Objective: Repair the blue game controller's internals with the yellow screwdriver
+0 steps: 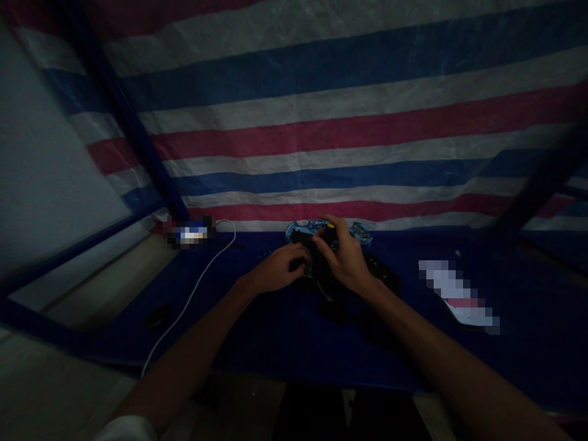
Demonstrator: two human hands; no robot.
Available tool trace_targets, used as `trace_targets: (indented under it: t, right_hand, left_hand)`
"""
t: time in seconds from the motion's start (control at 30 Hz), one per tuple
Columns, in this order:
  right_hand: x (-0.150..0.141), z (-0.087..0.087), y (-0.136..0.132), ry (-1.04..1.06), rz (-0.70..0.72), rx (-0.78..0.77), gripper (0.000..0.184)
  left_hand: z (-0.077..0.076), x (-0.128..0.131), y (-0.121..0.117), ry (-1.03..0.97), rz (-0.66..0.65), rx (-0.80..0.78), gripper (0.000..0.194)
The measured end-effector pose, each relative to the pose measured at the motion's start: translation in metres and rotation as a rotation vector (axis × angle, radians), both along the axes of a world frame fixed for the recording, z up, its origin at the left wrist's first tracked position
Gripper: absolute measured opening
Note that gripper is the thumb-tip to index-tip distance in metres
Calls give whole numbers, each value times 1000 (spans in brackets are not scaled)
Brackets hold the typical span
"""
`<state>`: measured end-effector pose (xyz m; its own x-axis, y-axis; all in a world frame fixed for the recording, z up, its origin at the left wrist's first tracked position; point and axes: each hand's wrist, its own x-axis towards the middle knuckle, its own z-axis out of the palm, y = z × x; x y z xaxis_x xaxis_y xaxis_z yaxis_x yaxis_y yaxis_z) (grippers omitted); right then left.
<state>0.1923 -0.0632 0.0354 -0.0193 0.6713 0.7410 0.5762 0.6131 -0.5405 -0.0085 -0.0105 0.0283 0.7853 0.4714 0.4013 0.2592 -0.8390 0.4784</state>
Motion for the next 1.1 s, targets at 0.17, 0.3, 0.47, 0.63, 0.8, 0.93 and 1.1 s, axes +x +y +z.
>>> trace_targets:
  t: [0.17,0.3,0.47,0.63,0.8,0.93,1.1]
  right_hand:
    - [3,3,-1,35,-74,82,41]
    - [6,4,0,29,-107,76,37]
    - [7,3,1,55,-130,94,29]
    - [9,-1,2,112,-162,31,30]
    - [9,-1,2,96,-195,72,32]
    - [8,-1,2,80,-214,100,31]
    - [7,-4,3,32,-188,88,30]
  left_hand:
    - [-2,-6,1,-7,13,66,21]
    - [-17,-14,0,-79,51,117,29]
    - [-34,-21,2,-157,46,192,29]
    - [-38,-23,7,-96,70,226,34]
    - [-35,-24,7,-55,56,235,35]
    - [-34,-25,6,-29,20,215,37]
    - [-34,-26,6,38,14,237,39]
